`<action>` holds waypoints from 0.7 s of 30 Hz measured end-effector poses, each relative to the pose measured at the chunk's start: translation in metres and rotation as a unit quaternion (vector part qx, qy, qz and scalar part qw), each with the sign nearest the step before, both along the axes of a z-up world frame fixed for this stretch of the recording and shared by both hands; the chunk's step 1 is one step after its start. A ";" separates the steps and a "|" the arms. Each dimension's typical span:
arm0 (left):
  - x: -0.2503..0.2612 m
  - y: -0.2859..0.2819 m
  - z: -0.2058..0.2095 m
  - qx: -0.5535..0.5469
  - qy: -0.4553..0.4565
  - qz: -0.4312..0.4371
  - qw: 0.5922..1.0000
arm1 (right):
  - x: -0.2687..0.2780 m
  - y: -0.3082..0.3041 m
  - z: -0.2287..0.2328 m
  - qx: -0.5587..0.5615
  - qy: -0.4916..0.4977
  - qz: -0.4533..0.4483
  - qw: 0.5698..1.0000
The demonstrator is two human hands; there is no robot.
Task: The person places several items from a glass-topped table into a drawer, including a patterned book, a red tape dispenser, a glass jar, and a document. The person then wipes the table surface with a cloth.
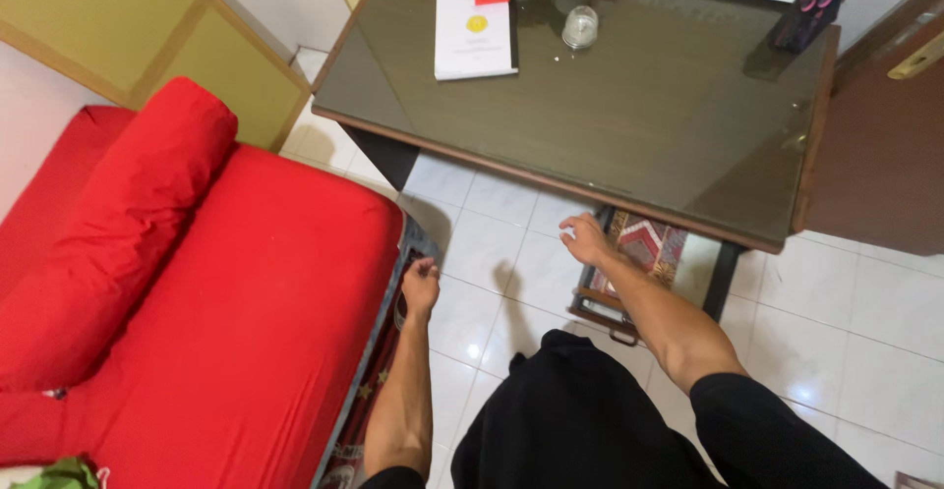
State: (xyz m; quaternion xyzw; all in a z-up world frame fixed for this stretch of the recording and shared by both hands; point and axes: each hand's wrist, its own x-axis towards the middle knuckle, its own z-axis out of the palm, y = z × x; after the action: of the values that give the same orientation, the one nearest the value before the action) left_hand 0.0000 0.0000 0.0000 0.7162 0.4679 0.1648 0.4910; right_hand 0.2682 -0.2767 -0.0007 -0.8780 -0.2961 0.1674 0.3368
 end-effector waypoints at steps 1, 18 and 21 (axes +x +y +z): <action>0.005 0.005 0.001 -0.038 0.006 0.012 0.999 | 0.002 0.005 0.001 0.002 0.001 -0.004 1.000; 0.118 0.149 -0.010 -0.007 0.052 -0.112 0.992 | 0.102 0.190 -0.019 0.171 -0.029 -0.094 0.980; 0.157 0.190 -0.006 0.025 0.026 -0.114 0.993 | 0.133 0.214 -0.019 0.116 -0.041 -0.071 0.990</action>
State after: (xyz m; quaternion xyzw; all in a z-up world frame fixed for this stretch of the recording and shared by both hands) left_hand 0.1572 0.1897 -0.0063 0.7809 0.3912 0.1008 0.4765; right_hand 0.4016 -0.0626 -0.0197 -0.8581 -0.2638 0.0710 0.4347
